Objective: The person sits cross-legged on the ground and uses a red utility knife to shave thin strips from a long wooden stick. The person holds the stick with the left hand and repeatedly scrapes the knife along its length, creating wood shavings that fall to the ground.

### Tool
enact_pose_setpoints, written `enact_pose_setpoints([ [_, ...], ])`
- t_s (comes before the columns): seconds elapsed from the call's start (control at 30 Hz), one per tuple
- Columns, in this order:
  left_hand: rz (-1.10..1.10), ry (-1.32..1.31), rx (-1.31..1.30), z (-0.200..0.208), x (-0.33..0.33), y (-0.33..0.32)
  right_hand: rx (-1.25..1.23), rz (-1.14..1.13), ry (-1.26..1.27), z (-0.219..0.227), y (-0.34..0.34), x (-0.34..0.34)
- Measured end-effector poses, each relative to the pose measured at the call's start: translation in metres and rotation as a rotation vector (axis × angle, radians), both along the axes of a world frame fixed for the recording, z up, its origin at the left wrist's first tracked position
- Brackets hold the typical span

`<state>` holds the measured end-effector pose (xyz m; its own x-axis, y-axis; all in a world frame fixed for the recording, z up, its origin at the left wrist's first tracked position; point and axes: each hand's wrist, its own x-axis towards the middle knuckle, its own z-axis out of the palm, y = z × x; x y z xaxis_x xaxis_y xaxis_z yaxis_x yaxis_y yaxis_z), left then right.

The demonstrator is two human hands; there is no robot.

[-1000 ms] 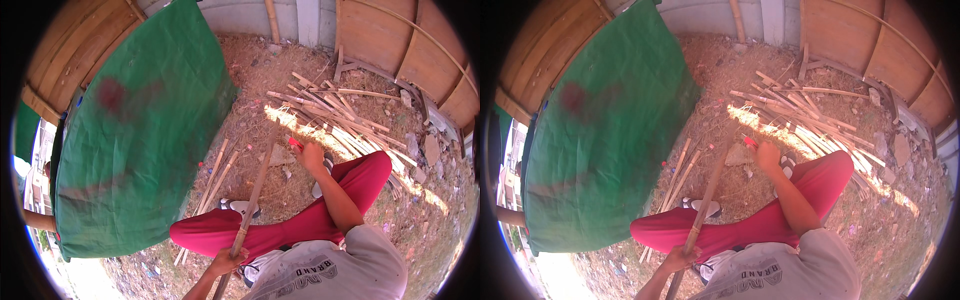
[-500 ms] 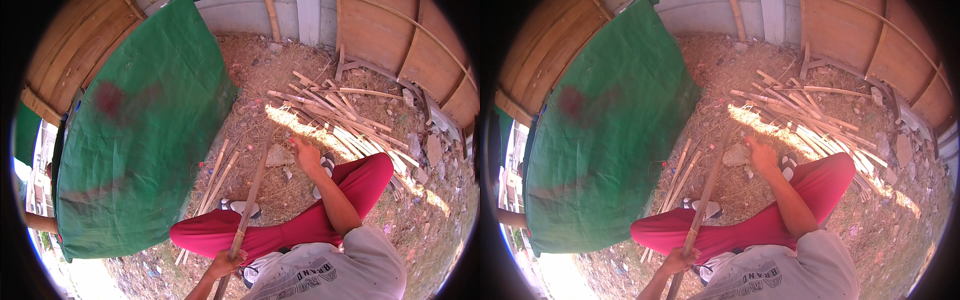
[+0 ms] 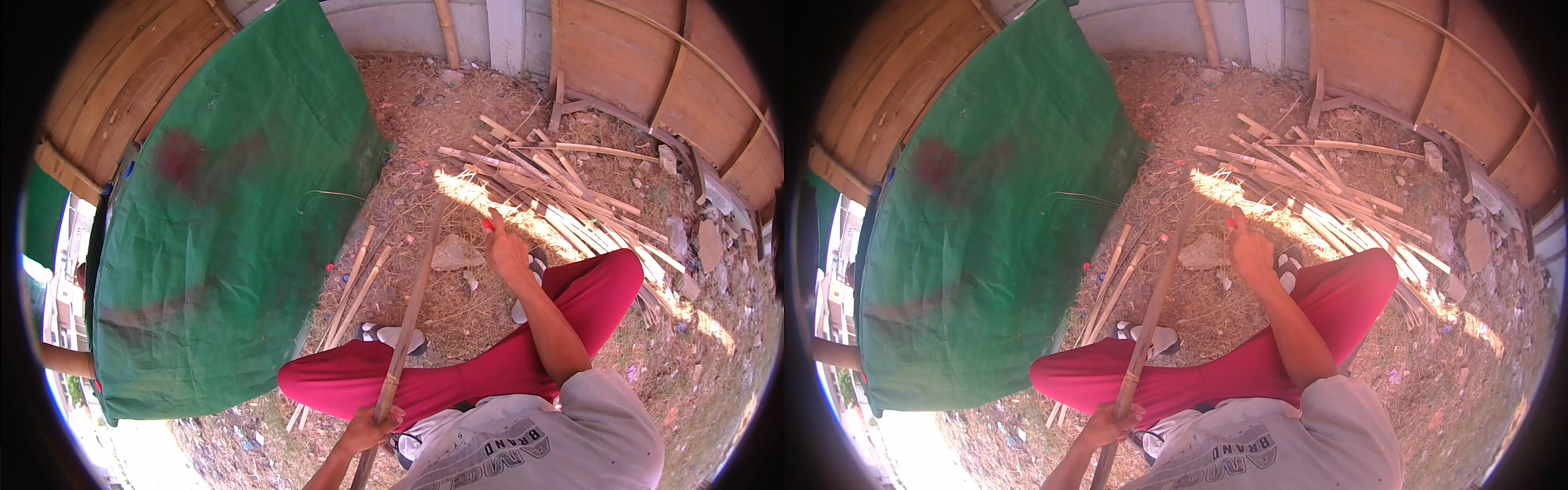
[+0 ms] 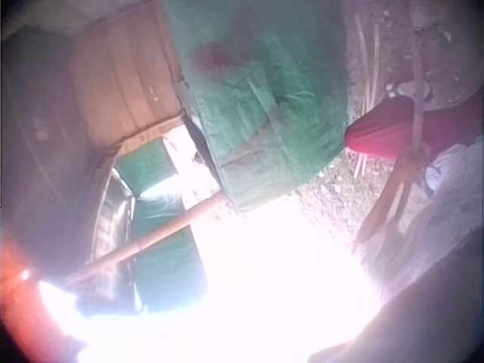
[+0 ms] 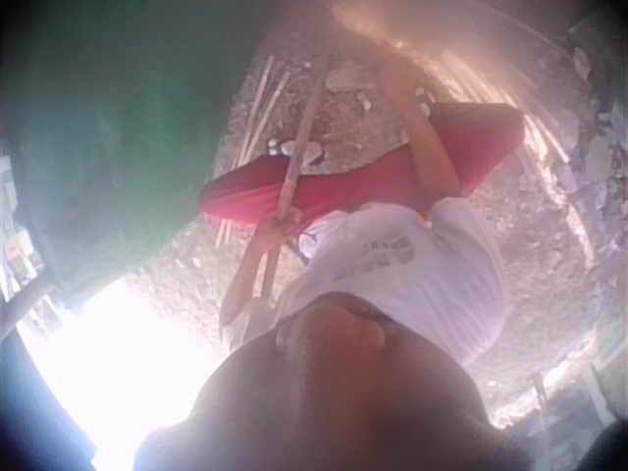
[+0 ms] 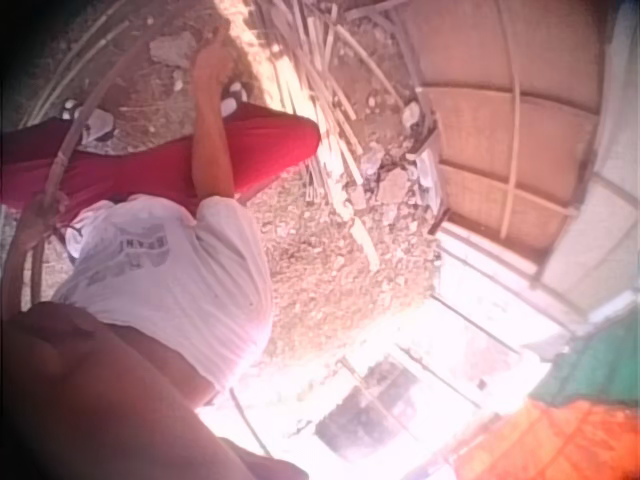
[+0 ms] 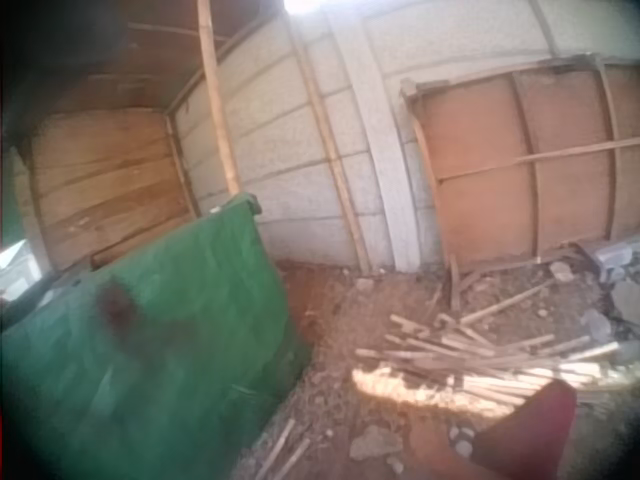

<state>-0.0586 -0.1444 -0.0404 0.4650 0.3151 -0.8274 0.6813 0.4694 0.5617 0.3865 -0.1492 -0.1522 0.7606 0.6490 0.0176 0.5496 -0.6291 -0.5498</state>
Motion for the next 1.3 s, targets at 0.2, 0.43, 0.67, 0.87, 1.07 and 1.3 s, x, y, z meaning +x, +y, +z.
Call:
enact_pose_setpoints([
  [0.2,0.035,-0.004,-0.042,-0.003,0.000,0.002,0.058,0.016,-0.063,-0.008,-0.001,0.004],
  [0.43,0.010,0.024,-0.014,-0.006,0.003,0.001,0.132,0.082,-0.029,-0.013,-0.001,0.007],
  [0.67,-0.008,0.006,0.009,-0.009,0.001,0.002,0.145,0.064,0.021,0.003,0.000,0.001],
  [0.87,0.001,0.027,0.013,-0.007,0.000,-0.001,0.092,0.073,0.063,0.012,0.000,0.001],
  [1.07,0.009,0.015,0.008,-0.010,-0.002,-0.001,0.124,0.077,0.050,0.008,0.000,0.003],
  [1.3,-0.022,0.067,0.010,-0.004,0.001,-0.004,-0.107,-0.136,0.152,0.000,-0.004,0.008],
])
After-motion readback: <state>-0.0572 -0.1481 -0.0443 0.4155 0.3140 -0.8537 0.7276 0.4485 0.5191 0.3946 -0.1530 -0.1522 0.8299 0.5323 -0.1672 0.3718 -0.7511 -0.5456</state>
